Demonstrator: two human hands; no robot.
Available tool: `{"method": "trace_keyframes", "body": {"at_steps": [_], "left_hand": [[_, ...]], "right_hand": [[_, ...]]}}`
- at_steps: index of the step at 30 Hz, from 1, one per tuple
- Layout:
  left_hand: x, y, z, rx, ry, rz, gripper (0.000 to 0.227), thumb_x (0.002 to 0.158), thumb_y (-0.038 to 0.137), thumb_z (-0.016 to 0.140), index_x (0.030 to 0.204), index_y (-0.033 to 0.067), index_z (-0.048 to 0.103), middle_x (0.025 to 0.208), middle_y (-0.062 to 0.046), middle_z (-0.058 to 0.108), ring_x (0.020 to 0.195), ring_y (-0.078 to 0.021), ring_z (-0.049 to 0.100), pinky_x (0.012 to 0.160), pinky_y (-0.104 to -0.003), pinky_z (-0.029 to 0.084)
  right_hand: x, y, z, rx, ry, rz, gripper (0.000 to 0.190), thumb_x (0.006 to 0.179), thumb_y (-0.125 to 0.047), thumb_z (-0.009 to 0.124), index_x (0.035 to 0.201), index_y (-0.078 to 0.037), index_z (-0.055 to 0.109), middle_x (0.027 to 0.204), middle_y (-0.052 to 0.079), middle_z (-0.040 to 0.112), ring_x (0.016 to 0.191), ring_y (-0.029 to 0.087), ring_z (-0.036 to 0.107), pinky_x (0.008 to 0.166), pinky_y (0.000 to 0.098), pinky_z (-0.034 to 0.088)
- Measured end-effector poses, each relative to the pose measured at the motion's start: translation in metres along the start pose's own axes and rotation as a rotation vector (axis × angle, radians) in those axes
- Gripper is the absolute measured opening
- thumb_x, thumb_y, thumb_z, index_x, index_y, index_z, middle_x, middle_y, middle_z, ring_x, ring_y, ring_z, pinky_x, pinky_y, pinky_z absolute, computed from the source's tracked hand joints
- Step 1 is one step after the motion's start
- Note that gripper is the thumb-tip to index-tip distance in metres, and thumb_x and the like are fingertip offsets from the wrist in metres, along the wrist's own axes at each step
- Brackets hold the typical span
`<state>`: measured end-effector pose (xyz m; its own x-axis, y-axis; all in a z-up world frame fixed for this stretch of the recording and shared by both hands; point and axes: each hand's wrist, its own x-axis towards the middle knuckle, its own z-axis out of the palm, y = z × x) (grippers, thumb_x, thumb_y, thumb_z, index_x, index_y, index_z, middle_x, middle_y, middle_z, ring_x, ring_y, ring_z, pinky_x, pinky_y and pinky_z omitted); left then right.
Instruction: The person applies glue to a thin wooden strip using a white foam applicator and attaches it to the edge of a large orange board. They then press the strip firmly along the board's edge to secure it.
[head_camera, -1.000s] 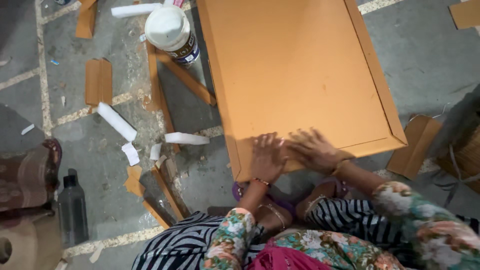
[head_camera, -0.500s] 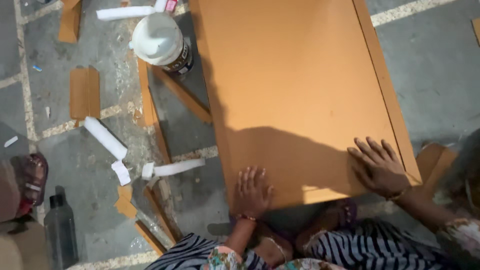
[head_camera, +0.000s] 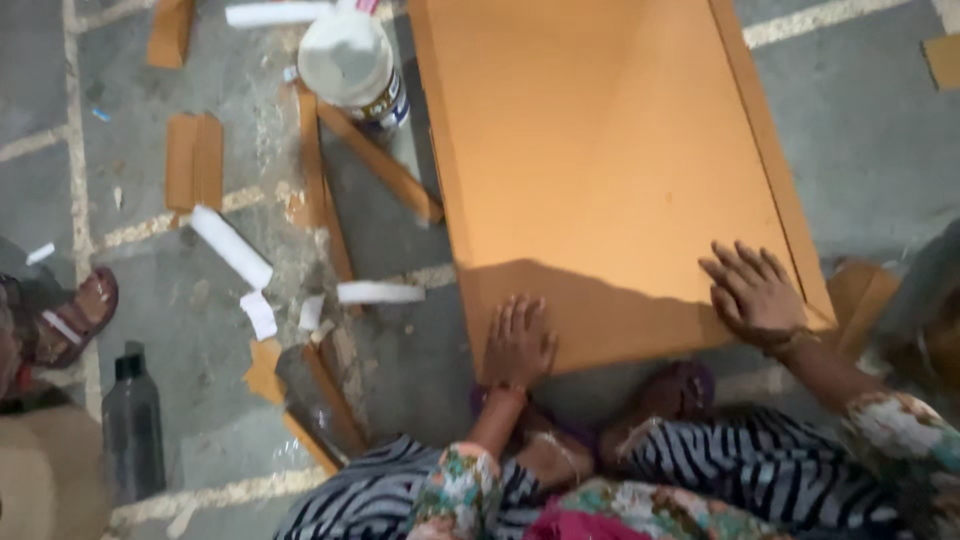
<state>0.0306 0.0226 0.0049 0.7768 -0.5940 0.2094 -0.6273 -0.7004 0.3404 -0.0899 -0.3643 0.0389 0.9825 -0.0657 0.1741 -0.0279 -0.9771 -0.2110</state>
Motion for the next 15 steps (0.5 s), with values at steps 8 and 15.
{"method": "trace_keyframes", "body": {"at_steps": [8,15], "left_hand": [[0.000,0.017,0.014,0.006,0.111,-0.101,0.054,0.095,0.042,0.058,0.140,0.0132,0.057,0.146,-0.014,0.055,0.144,-0.0370,0.043,0.124,-0.056,0.029],[0.022,0.083,0.035,-0.052,0.035,-0.080,0.060,0.102,0.049,0.047,0.144,0.0081,0.055,0.151,-0.018,0.051,0.145,-0.0386,0.041,0.124,-0.058,0.023]], "right_hand": [[0.008,-0.072,0.029,0.004,0.070,0.208,0.066,0.101,-0.052,0.053,0.153,-0.011,0.048,0.162,0.020,0.043,0.149,0.041,0.038,0.126,0.0562,0.023],[0.037,-0.152,0.050,0.103,-0.119,0.032,0.075,0.085,-0.037,0.046,0.155,-0.011,0.042,0.163,0.017,0.036,0.149,0.037,0.031,0.123,0.0551,0.020]]}}
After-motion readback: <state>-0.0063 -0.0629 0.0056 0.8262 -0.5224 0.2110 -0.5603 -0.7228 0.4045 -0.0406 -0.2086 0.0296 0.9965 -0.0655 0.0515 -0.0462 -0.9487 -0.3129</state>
